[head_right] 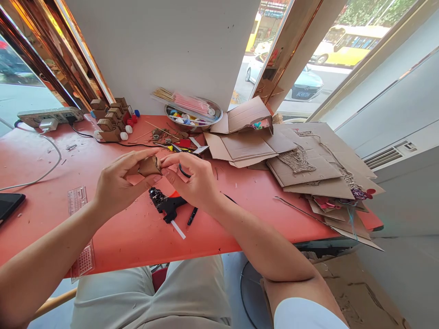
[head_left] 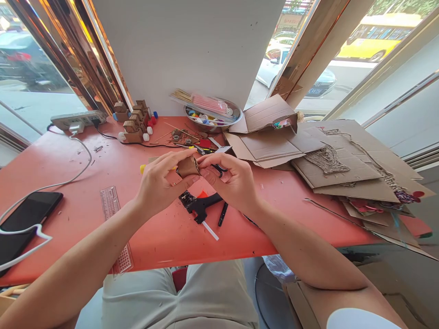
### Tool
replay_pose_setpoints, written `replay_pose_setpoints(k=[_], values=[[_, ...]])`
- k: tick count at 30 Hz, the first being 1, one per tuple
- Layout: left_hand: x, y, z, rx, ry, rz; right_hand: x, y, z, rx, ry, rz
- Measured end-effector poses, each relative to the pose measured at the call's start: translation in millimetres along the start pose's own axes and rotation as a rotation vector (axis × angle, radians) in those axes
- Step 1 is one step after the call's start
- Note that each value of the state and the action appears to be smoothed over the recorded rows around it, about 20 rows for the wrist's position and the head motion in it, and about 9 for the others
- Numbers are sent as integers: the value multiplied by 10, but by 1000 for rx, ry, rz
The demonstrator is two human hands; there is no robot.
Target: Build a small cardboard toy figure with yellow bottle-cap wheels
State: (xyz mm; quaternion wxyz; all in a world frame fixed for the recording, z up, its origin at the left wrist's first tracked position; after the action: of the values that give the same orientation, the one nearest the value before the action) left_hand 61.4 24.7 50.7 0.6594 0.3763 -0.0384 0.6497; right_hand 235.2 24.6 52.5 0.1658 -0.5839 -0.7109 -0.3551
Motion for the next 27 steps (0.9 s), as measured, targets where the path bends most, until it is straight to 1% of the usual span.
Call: replay_pose_setpoints(k=[3,7,14,18,22,27], values=[[-30,10,-53,-34,84,37,-12,-8,16,16,-12,-10],[-48,11,-65,-21,101,65,-21,-23,16,61,-14,-12],[-59,19,-35,103,50,91,-18,-37,37,68,-57,-8],[-53,6,-6,112,14,74,-15,-42,37,64,-59,-17],[-45,22,25,140,-25,86,-23,-60,32,55,-89,-21],[-31,43,72,264,-100,92,-26,-113,35,21,-151,25]])
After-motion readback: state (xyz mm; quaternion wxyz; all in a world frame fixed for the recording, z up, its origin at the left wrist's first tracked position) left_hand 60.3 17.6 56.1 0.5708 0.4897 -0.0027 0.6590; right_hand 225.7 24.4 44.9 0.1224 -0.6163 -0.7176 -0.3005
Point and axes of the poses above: each hand's wrist, its own x-axis towards the middle knuckle, its own y-axis out of the back of the hand, z = x × y, the point moved 6 cm from there along x, towards the middle knuckle, and after that the axes turned 2 degrees about x, right-handed, at the moved point
